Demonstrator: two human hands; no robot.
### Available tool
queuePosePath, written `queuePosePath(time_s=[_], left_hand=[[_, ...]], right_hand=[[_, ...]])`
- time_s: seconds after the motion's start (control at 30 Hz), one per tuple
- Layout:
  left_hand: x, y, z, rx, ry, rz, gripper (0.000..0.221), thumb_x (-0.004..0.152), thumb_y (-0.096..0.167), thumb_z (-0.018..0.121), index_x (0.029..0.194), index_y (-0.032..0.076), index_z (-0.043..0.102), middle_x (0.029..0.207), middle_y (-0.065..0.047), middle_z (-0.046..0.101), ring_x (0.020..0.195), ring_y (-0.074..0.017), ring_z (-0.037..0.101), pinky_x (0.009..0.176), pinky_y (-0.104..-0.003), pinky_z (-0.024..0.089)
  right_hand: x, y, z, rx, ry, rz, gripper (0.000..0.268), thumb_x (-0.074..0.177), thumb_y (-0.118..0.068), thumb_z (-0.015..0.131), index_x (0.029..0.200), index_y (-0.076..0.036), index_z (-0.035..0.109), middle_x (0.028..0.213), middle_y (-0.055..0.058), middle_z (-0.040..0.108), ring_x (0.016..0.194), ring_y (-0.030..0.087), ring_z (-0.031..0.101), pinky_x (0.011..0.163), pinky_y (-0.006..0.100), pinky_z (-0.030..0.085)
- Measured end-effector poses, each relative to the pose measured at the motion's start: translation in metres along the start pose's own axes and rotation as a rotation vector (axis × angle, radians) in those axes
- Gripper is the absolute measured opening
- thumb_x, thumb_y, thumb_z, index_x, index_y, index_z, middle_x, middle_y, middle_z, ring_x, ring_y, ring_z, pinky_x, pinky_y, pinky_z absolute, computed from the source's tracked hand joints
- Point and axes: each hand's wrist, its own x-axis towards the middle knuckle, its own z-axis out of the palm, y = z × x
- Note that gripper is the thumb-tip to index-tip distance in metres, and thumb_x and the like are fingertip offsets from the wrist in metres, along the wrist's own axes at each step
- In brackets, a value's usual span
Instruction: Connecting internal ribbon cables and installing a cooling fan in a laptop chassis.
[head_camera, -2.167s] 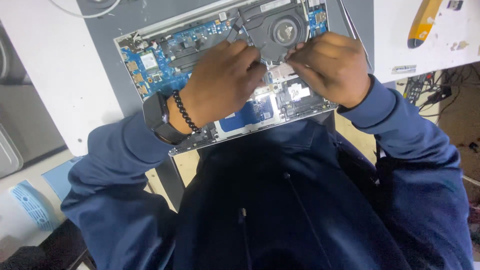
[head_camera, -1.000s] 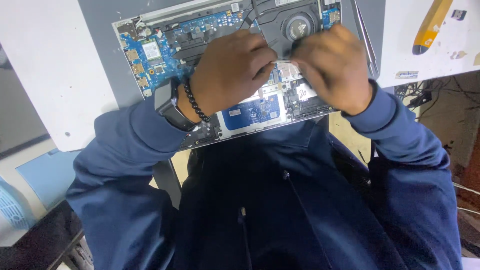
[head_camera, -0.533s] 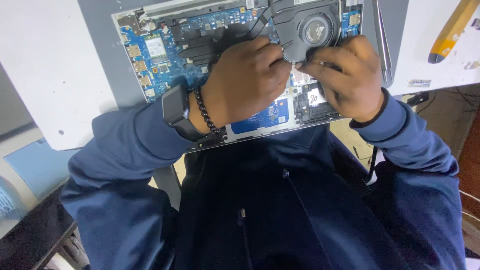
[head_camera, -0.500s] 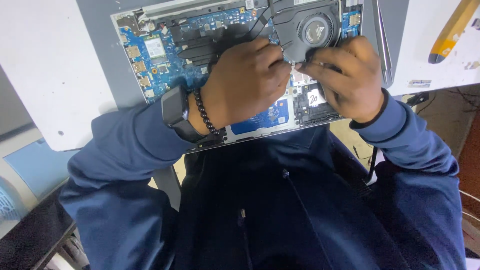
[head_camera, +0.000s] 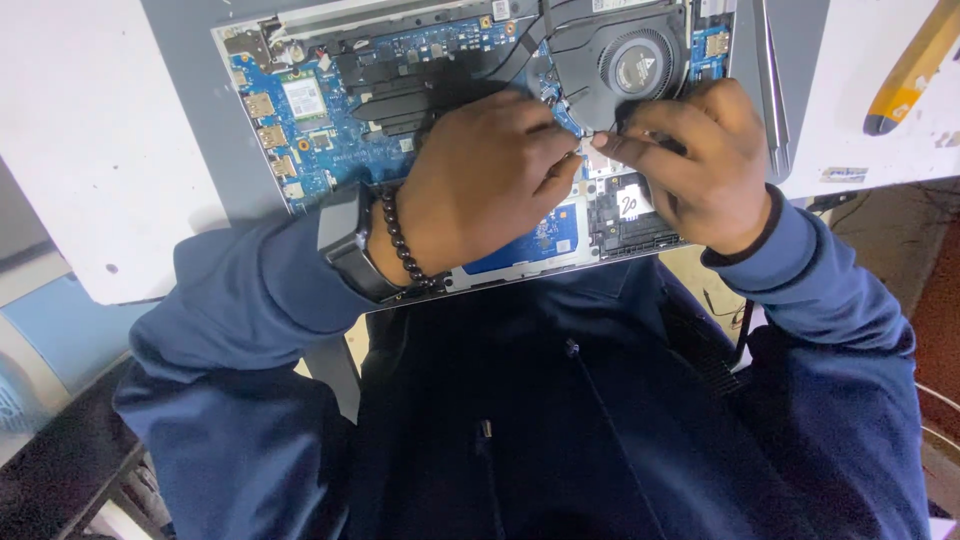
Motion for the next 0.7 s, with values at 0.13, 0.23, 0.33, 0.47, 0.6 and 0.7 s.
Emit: queuePosePath(time_s=[0.13, 0.23, 0.33, 0.47, 0.6, 0.7], left_hand=[[-0.002, -0.004, 0.005, 0.23, 0.07, 0.203, 0.02, 0.096, 0.012, 0.073, 0.082, 0.011, 0.058, 0.082, -0.007, 0.051, 0.078, -0.0255, 0.052, 0.054, -0.039, 0.047], [-0.006, -0.004, 0.013, 0.108, 0.059, 0.208, 0.02, 0.091, 0.0, 0.071, 0.079, 0.006, 0.055, 0.076, -0.008, 0.05, 0.072, -0.0251, 0.048, 0.048, -0.04, 0.041], [-0.006, 0.001, 0.01, 0.17, 0.062, 0.258, 0.024, 0.096, 0.004, 0.064, 0.075, 0.009, 0.056, 0.076, -0.007, 0.048, 0.073, -0.0229, 0.045, 0.058, -0.037, 0.046], [-0.006, 0.0, 0.011, 0.199, 0.076, 0.257, 0.026, 0.094, 0.0, 0.065, 0.073, 0.01, 0.054, 0.074, -0.004, 0.044, 0.069, -0.0207, 0.043, 0.052, -0.035, 0.043], [-0.006, 0.0, 0.011, 0.253, 0.134, 0.171, 0.031, 0.095, 0.012, 0.076, 0.074, 0.015, 0.053, 0.073, -0.002, 0.047, 0.07, -0.0219, 0.05, 0.051, -0.035, 0.046], [-0.003, 0.001, 0.013, 0.301, 0.182, 0.146, 0.035, 0.095, 0.013, 0.078, 0.071, 0.017, 0.052, 0.071, -0.001, 0.046, 0.066, -0.0203, 0.048, 0.051, -0.034, 0.044]], right_hand=[[0.0, -0.001, 0.001, 0.048, 0.006, 0.041, 0.031, 0.111, 0.001, 0.053, 0.117, -0.003, 0.084, 0.111, 0.014, 0.072, 0.087, 0.031, 0.048, 0.077, 0.042, 0.04], [-0.002, 0.0, 0.004, 0.059, 0.056, 0.048, 0.024, 0.109, 0.003, 0.059, 0.106, -0.002, 0.083, 0.109, 0.015, 0.071, 0.09, 0.031, 0.05, 0.077, 0.041, 0.04], [-0.004, 0.0, 0.003, 0.049, 0.024, 0.041, 0.027, 0.11, 0.002, 0.057, 0.113, -0.002, 0.084, 0.111, 0.015, 0.072, 0.09, 0.032, 0.05, 0.078, 0.042, 0.04], [0.0, -0.001, -0.002, 0.009, -0.014, 0.005, 0.035, 0.109, 0.004, 0.049, 0.117, -0.002, 0.083, 0.113, 0.015, 0.074, 0.087, 0.031, 0.052, 0.079, 0.042, 0.039], [0.0, -0.001, -0.001, 0.028, 0.005, 0.01, 0.033, 0.11, 0.001, 0.049, 0.119, -0.001, 0.081, 0.114, 0.018, 0.073, 0.089, 0.034, 0.056, 0.08, 0.043, 0.043], [0.007, -0.004, -0.005, -0.054, 0.002, -0.052, 0.031, 0.111, 0.0, 0.049, 0.118, 0.0, 0.08, 0.113, 0.016, 0.074, 0.089, 0.032, 0.057, 0.08, 0.043, 0.047]])
